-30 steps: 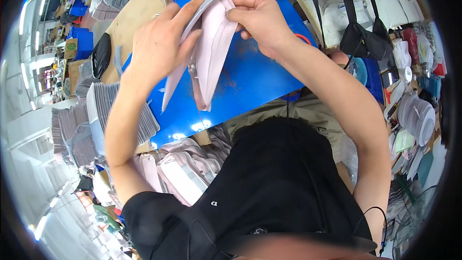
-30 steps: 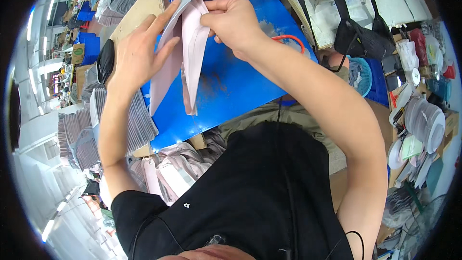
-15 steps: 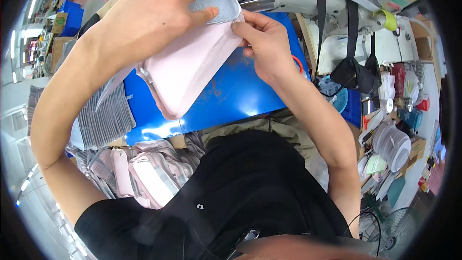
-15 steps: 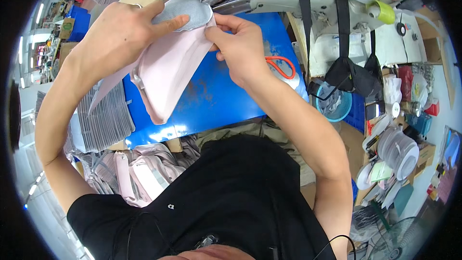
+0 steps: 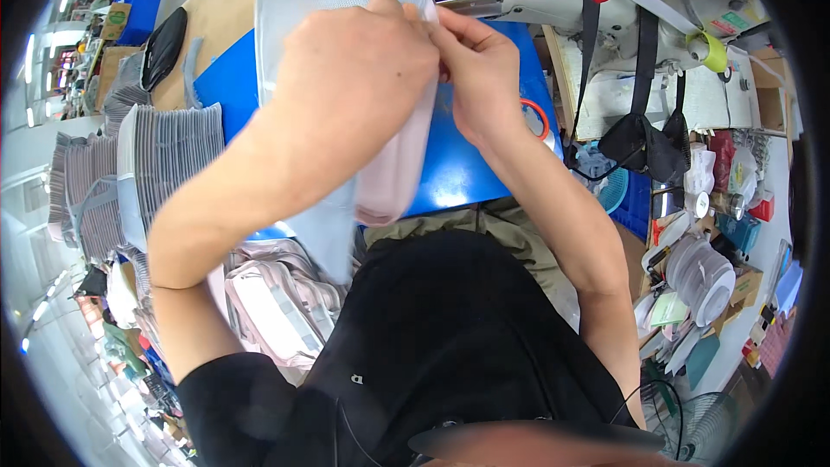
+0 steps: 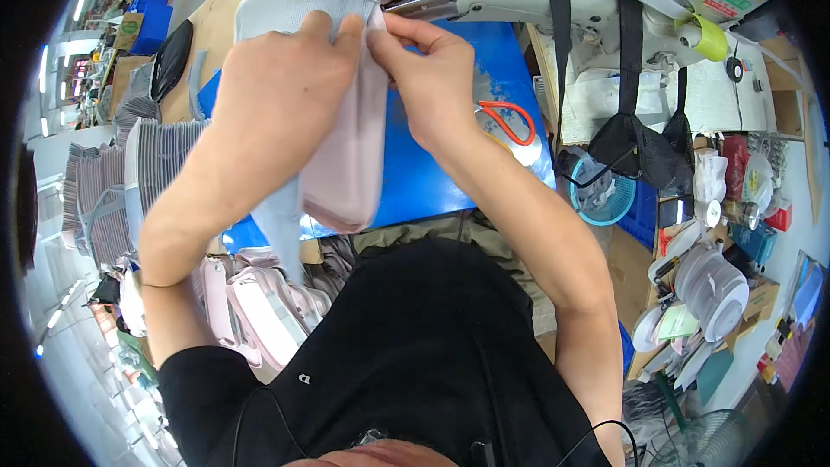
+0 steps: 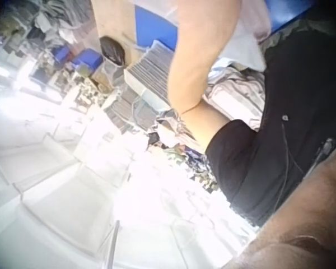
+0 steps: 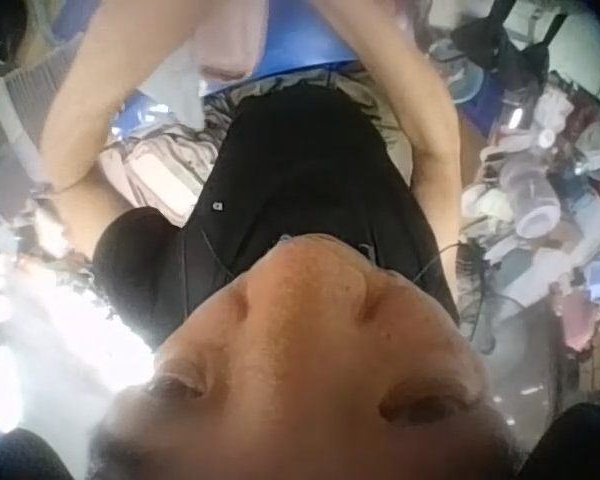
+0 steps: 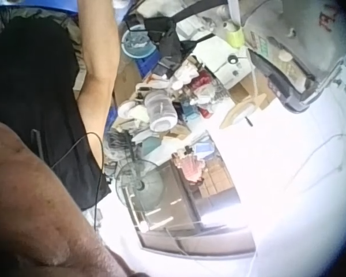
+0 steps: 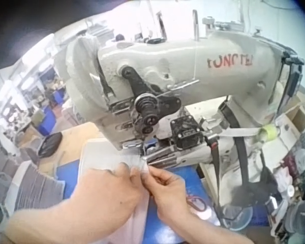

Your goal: Sewing mesh pockets onto leather organizer bags using an industrial sewing machine.

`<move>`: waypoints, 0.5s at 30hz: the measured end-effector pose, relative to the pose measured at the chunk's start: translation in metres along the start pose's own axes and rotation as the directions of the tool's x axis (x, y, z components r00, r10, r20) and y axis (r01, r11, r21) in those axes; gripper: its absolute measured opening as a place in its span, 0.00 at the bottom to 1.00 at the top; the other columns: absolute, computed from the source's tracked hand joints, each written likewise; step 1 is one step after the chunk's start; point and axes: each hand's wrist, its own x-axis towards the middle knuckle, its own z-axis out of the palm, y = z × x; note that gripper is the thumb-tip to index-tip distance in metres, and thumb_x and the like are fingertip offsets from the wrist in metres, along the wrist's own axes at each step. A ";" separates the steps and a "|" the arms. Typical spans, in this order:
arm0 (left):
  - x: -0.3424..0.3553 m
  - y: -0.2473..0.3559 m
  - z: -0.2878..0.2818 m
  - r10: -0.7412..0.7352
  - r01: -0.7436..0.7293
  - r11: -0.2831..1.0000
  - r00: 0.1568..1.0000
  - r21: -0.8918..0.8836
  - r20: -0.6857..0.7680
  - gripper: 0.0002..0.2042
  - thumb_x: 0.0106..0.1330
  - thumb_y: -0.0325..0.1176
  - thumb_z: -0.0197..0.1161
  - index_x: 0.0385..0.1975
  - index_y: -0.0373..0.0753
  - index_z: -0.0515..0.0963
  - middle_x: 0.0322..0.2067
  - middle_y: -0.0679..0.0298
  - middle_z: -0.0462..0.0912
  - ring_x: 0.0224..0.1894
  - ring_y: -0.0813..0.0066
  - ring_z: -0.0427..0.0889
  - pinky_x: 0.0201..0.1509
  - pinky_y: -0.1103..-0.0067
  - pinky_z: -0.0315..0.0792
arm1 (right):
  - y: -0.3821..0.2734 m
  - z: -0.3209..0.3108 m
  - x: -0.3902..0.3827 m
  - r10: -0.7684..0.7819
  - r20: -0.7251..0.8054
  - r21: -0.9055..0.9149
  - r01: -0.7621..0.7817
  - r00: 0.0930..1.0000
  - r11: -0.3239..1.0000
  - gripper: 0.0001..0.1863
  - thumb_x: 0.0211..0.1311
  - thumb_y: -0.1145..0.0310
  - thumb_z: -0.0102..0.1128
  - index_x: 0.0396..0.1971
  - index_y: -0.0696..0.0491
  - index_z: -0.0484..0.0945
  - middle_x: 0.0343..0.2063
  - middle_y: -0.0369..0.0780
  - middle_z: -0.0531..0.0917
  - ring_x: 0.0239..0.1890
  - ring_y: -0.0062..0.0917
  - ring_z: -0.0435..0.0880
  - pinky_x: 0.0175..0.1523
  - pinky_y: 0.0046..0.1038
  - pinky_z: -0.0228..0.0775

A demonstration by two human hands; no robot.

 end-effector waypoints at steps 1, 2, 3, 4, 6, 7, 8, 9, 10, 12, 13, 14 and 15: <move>0.001 0.005 0.003 -0.052 0.051 0.997 0.998 -0.050 -0.030 0.20 0.61 0.27 0.62 0.53 0.31 0.78 0.34 0.55 0.82 0.29 0.59 0.88 0.29 0.71 0.80 | 0.000 0.000 -0.003 -0.003 0.007 0.008 0.003 1.000 1.000 0.16 0.63 0.73 0.73 0.50 0.60 0.87 0.29 0.32 0.85 0.26 0.08 0.76 0.28 0.16 0.65; 0.004 0.011 0.005 -0.099 0.095 0.992 0.994 -0.077 -0.040 0.20 0.61 0.27 0.61 0.53 0.28 0.78 0.33 0.55 0.83 0.29 0.59 0.88 0.29 0.71 0.79 | 0.003 -0.003 -0.007 -0.006 0.010 0.013 0.005 1.000 1.000 0.16 0.63 0.73 0.73 0.50 0.60 0.87 0.29 0.32 0.85 0.26 0.08 0.76 0.28 0.16 0.65; 0.005 0.014 0.006 -0.099 0.096 0.993 0.994 -0.070 -0.040 0.20 0.61 0.27 0.61 0.53 0.28 0.78 0.33 0.55 0.83 0.29 0.59 0.88 0.29 0.71 0.79 | 0.008 -0.007 -0.011 -0.033 0.019 -0.006 0.033 0.999 0.999 0.16 0.64 0.74 0.72 0.51 0.59 0.87 0.30 0.32 0.85 0.26 0.07 0.74 0.28 0.14 0.64; 0.005 0.017 0.008 -0.119 0.114 0.988 0.992 -0.101 -0.045 0.20 0.60 0.27 0.62 0.53 0.28 0.78 0.34 0.55 0.83 0.29 0.59 0.88 0.29 0.71 0.80 | 0.012 -0.011 -0.015 -0.060 0.025 -0.023 0.061 0.998 0.998 0.16 0.64 0.74 0.71 0.52 0.59 0.87 0.31 0.31 0.85 0.26 0.06 0.73 0.28 0.13 0.63; 0.006 0.023 0.009 -0.137 0.130 0.984 0.989 -0.125 -0.049 0.21 0.60 0.27 0.62 0.53 0.28 0.77 0.34 0.55 0.83 0.29 0.58 0.88 0.29 0.71 0.80 | 0.015 -0.016 -0.019 -0.079 0.040 -0.030 0.081 0.996 0.996 0.16 0.65 0.74 0.70 0.52 0.58 0.87 0.32 0.31 0.83 0.25 0.05 0.71 0.28 0.12 0.62; 0.007 0.027 0.009 -0.169 0.164 0.977 0.985 -0.133 -0.025 0.20 0.59 0.27 0.63 0.52 0.27 0.77 0.34 0.54 0.83 0.29 0.58 0.88 0.29 0.71 0.80 | 0.016 -0.018 -0.020 -0.095 0.053 -0.043 0.097 0.994 0.994 0.15 0.66 0.75 0.69 0.52 0.58 0.87 0.33 0.30 0.82 0.25 0.04 0.69 0.28 0.12 0.61; 0.008 0.030 0.008 -0.201 0.199 0.970 0.980 -0.140 -0.001 0.20 0.59 0.28 0.63 0.51 0.27 0.77 0.34 0.54 0.83 0.29 0.57 0.89 0.30 0.70 0.81 | 0.018 -0.020 -0.019 -0.098 0.051 -0.035 0.100 0.994 0.994 0.15 0.66 0.75 0.69 0.52 0.58 0.87 0.33 0.30 0.82 0.25 0.04 0.69 0.28 0.12 0.61; 0.009 0.034 0.008 -0.196 0.194 0.972 0.981 -0.134 -0.001 0.20 0.59 0.28 0.63 0.51 0.27 0.77 0.34 0.54 0.83 0.29 0.57 0.89 0.30 0.70 0.81 | 0.022 -0.023 -0.017 -0.136 0.079 -0.075 0.142 0.988 0.987 0.16 0.66 0.75 0.69 0.52 0.57 0.87 0.34 0.30 0.81 0.24 0.05 0.68 0.28 0.12 0.61; 0.012 0.037 0.008 -0.226 0.223 0.963 0.974 -0.150 -0.002 0.19 0.58 0.28 0.64 0.49 0.28 0.77 0.34 0.54 0.83 0.30 0.56 0.89 0.30 0.70 0.81 | 0.023 -0.024 -0.014 -0.173 0.107 -0.110 0.185 0.979 0.977 0.16 0.66 0.75 0.69 0.53 0.57 0.87 0.35 0.29 0.80 0.24 0.05 0.68 0.29 0.12 0.61; 0.020 0.041 0.009 -0.247 0.243 0.957 0.969 -0.157 -0.003 0.18 0.58 0.29 0.65 0.47 0.28 0.77 0.34 0.54 0.84 0.30 0.55 0.89 0.30 0.69 0.81 | 0.023 -0.026 -0.007 -0.168 0.111 -0.111 0.180 0.980 0.977 0.16 0.65 0.75 0.68 0.52 0.57 0.87 0.36 0.29 0.79 0.25 0.05 0.68 0.29 0.12 0.61; 0.023 0.041 0.012 -0.269 0.264 0.940 0.963 -0.214 0.005 0.17 0.58 0.29 0.64 0.45 0.29 0.77 0.33 0.53 0.84 0.30 0.53 0.88 0.31 0.67 0.82 | 0.022 -0.024 -0.006 -0.157 0.123 -0.126 0.172 0.980 0.977 0.16 0.65 0.76 0.68 0.52 0.56 0.87 0.36 0.29 0.79 0.26 0.05 0.68 0.30 0.13 0.62; 0.025 0.041 0.015 -0.291 0.284 0.920 0.957 -0.271 0.014 0.15 0.58 0.30 0.64 0.43 0.29 0.76 0.33 0.53 0.84 0.31 0.51 0.88 0.32 0.65 0.82 | 0.020 -0.022 -0.006 -0.160 0.118 -0.118 0.174 0.980 0.978 0.16 0.65 0.76 0.68 0.52 0.56 0.87 0.36 0.29 0.79 0.26 0.05 0.68 0.30 0.13 0.62; 0.027 0.039 0.018 -0.283 0.276 0.924 0.959 -0.266 0.014 0.15 0.58 0.30 0.64 0.43 0.29 0.76 0.33 0.53 0.84 0.31 0.51 0.88 0.32 0.65 0.82 | 0.016 -0.021 -0.006 -0.138 0.132 -0.115 0.154 0.981 0.981 0.15 0.64 0.75 0.68 0.51 0.57 0.87 0.37 0.31 0.80 0.30 0.08 0.72 0.34 0.15 0.66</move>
